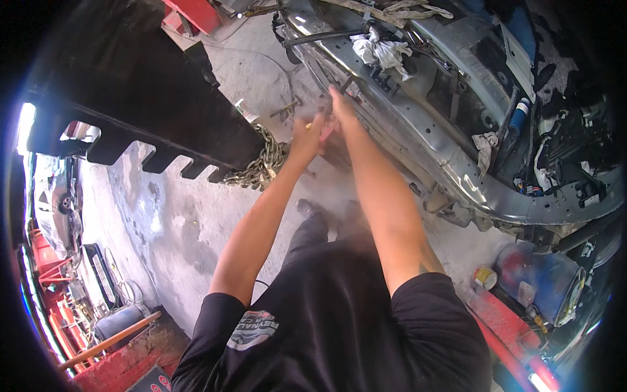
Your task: The person uses a hammer and a metal bar to bend and align a section of a car frame. They then retrieve a welding torch from a gas cylinder and use it to heat the frame area.
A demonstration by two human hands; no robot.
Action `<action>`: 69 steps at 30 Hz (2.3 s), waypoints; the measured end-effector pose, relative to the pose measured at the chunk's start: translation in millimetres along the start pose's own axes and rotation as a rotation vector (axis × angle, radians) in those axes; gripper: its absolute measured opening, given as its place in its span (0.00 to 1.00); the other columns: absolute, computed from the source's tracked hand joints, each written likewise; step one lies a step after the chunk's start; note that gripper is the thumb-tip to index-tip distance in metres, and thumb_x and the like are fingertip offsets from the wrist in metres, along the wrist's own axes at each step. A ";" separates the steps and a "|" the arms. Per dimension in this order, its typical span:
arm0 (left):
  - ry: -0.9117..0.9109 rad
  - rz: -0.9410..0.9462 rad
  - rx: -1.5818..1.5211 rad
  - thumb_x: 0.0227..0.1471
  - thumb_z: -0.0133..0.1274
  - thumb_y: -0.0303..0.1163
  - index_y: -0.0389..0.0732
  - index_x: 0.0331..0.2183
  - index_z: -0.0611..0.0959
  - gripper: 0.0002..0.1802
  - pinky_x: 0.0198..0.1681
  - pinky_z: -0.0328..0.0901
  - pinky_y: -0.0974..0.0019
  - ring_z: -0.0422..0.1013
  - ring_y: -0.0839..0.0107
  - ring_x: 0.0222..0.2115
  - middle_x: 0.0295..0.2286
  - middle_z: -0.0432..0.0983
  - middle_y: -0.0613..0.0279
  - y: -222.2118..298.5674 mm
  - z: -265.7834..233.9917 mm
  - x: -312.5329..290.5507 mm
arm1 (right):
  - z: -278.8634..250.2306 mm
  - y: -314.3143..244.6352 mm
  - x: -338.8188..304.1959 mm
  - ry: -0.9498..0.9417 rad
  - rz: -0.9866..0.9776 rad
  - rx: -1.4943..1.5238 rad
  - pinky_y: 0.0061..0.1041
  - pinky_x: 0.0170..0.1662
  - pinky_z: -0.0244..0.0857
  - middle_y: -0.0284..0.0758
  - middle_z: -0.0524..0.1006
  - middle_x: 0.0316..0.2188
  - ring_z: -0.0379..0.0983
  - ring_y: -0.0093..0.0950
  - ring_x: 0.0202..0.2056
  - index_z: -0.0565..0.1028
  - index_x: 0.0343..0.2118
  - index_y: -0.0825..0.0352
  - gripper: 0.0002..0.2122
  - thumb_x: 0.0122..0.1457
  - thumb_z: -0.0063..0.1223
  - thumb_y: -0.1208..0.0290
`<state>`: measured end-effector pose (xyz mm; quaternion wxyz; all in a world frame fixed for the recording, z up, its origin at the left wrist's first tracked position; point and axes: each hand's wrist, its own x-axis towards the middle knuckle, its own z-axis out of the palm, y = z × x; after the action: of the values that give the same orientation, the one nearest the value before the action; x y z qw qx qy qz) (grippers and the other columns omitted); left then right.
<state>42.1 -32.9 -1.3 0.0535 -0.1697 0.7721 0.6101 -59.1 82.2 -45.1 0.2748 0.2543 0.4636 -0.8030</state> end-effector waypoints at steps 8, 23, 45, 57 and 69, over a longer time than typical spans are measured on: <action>-0.592 -0.396 -0.367 0.64 0.41 0.51 0.32 0.57 0.65 0.33 0.48 0.67 0.57 0.72 0.58 0.44 0.47 0.72 0.46 -83.1 -83.6 -116.6 | -118.9 118.4 -28.1 0.095 -0.126 -0.185 0.35 0.31 0.72 0.38 0.79 0.30 0.78 0.35 0.28 0.69 0.46 0.63 0.23 0.63 0.46 0.46; -0.318 -0.150 -1.188 0.59 0.53 0.39 0.26 0.60 0.59 0.37 0.59 0.61 0.44 0.68 0.46 0.52 0.51 0.67 0.37 -125.3 -381.1 -210.7 | 60.9 376.6 -110.5 -0.069 0.138 -1.205 0.23 0.25 0.69 0.38 0.80 0.29 0.77 0.24 0.24 0.74 0.51 0.69 0.18 0.61 0.50 0.65; 0.240 -0.444 -0.630 0.56 0.55 0.31 0.33 0.35 0.78 0.10 0.23 0.70 0.63 0.71 0.71 0.20 0.22 0.73 0.61 -210.1 -615.4 -43.3 | 311.5 393.2 115.0 -0.216 0.169 -1.157 0.28 0.19 0.71 0.44 0.80 0.26 0.77 0.31 0.19 0.74 0.48 0.74 0.16 0.58 0.46 0.74; 0.150 -0.380 0.225 0.52 0.53 0.37 0.33 0.37 0.82 0.16 0.34 0.70 0.57 0.77 0.60 0.29 0.28 0.80 0.51 -279.1 -673.8 91.7 | 402.7 264.4 249.2 -0.135 -0.016 -1.118 0.26 0.18 0.68 0.43 0.79 0.25 0.76 0.28 0.18 0.75 0.48 0.72 0.16 0.57 0.48 0.74; -0.163 -0.094 0.707 0.52 0.50 0.31 0.39 0.36 0.82 0.10 0.46 0.66 0.51 0.71 0.48 0.41 0.37 0.76 0.47 -266.8 -667.4 391.2 | 304.3 250.1 294.1 0.316 0.024 -1.069 0.26 0.18 0.66 0.35 0.75 0.17 0.73 0.26 0.15 0.77 0.26 0.71 0.05 0.55 0.53 0.75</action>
<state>-154.0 -803.5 -194.3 0.1984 -0.1267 0.9198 0.3140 -148.2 -352.2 -257.3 0.3020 0.2021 0.8391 -0.4049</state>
